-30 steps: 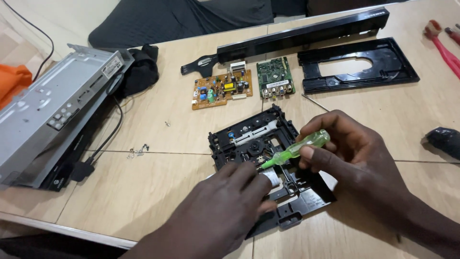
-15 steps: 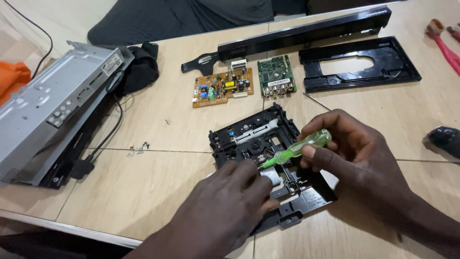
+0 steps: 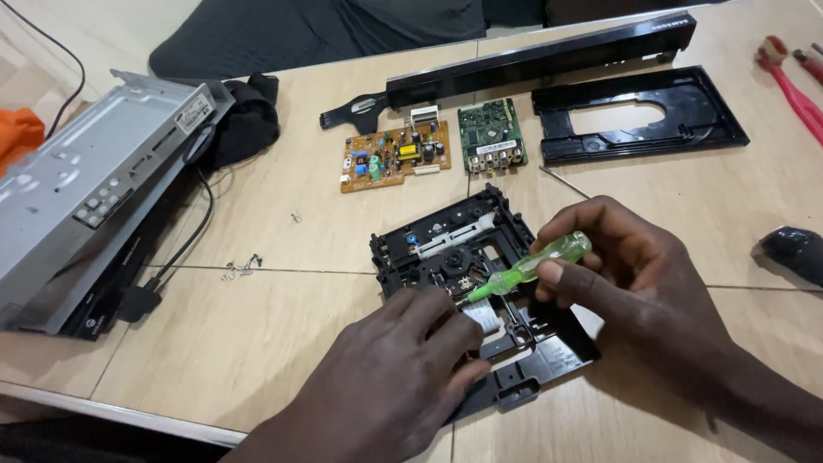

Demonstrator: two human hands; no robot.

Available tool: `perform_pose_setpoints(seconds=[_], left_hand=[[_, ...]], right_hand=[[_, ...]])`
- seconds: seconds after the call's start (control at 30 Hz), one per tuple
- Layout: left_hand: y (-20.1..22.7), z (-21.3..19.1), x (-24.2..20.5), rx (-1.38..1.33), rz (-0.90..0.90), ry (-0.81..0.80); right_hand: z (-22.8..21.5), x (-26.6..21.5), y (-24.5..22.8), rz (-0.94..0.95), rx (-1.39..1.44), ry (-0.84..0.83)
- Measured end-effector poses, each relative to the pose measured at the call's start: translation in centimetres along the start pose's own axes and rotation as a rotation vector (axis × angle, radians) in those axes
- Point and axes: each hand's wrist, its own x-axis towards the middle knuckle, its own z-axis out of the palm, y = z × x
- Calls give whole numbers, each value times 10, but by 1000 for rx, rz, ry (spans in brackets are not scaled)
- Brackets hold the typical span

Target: Disassembling a drive mechanism housing by removing screws and disconnecting internal ribbon cables

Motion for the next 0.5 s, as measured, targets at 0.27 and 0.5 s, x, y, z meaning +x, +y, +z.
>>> perform_pose_setpoints(seconds=[0.27,0.5], left_hand=[[1,-1,0,-1,55,24],[-3,-3,-2,-108,36,-8]], right_hand=[[-6,3,5,2,-83,17],[-4,2,7,-14,11,-4]])
